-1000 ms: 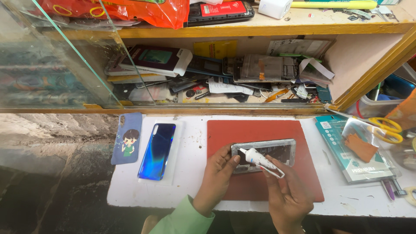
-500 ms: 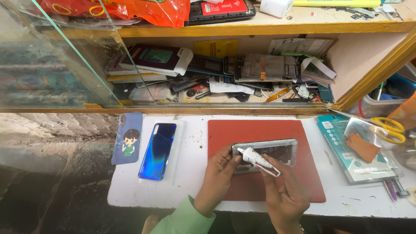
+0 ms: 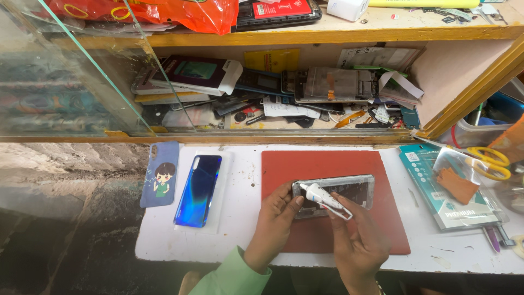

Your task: The person works at a repair bench fitting a black cover onto a smartphone, pressing along its edges, then wipes the phone with an orange cloth. They set the phone aside, pick up the phone frame with its back cover, and apply adhesive from a tube around the frame's inner edge.

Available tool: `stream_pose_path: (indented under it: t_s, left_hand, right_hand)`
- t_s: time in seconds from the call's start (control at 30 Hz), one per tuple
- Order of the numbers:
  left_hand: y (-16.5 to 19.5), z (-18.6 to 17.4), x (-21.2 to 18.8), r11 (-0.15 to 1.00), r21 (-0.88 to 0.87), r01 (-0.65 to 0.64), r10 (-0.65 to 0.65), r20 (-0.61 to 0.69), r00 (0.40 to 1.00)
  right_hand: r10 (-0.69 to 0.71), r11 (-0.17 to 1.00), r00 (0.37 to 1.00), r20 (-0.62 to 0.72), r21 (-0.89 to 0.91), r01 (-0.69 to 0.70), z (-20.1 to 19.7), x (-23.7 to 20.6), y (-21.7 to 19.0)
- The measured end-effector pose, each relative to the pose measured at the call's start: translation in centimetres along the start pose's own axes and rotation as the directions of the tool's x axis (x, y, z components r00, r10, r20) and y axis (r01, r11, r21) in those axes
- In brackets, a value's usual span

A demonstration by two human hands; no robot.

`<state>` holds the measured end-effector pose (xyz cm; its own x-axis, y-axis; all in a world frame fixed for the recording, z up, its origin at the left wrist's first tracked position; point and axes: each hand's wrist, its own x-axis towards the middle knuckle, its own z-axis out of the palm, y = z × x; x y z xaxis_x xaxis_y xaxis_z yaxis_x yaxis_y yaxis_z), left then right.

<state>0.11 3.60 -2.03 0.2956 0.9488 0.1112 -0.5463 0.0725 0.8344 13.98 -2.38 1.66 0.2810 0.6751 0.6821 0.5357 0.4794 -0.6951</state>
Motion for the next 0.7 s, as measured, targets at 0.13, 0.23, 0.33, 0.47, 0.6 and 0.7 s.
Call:
stream_pose_path:
  t_s: [0.13, 0.23, 0.33, 0.47, 0.6, 0.7]
  left_hand:
    - [0.07, 0.0, 0.0, 1.0, 0.026, -0.002, 0.003, -0.011, 1.0]
    - [0.12, -0.07, -0.05, 1.0, 0.027, 0.005, -0.005, -0.014, 1.0]
    - [0.04, -0.01, -0.05, 1.0, 0.03, 0.006, -0.005, -0.018, 1.0]
    - [-0.05, -0.04, -0.03, 1.0, 0.026, -0.007, 0.008, -0.011, 1.0]
    - [-0.12, -0.06, 0.02, 1.0, 0.001, -0.011, 0.011, -0.006, 1.0]
    - [-0.14, -0.07, -0.03, 1.0, 0.02, -0.007, 0.007, -0.017, 1.0]
  right_hand:
    - [-0.021, 1.0, 1.0, 0.001, 0.0, 0.021, 0.15, 0.05, 0.07]
    - [0.048, 0.998, 0.999, -0.009, -0.043, -0.049, -0.06, 0.07, 0.0]
    - [-0.005, 0.999, 1.0, -0.012, -0.044, 0.005, -0.32, 0.21, -0.01]
    - [0.027, 1.0, 1.0, -0.017, -0.008, -0.027, -0.12, 0.15, -0.21]
    - [0.01, 0.999, 1.0, -0.019, -0.044, -0.011, -0.09, 0.2, -0.39]
    - [0.012, 0.997, 0.999, -0.031, -0.07, -0.014, -0.29, 0.24, -0.5]
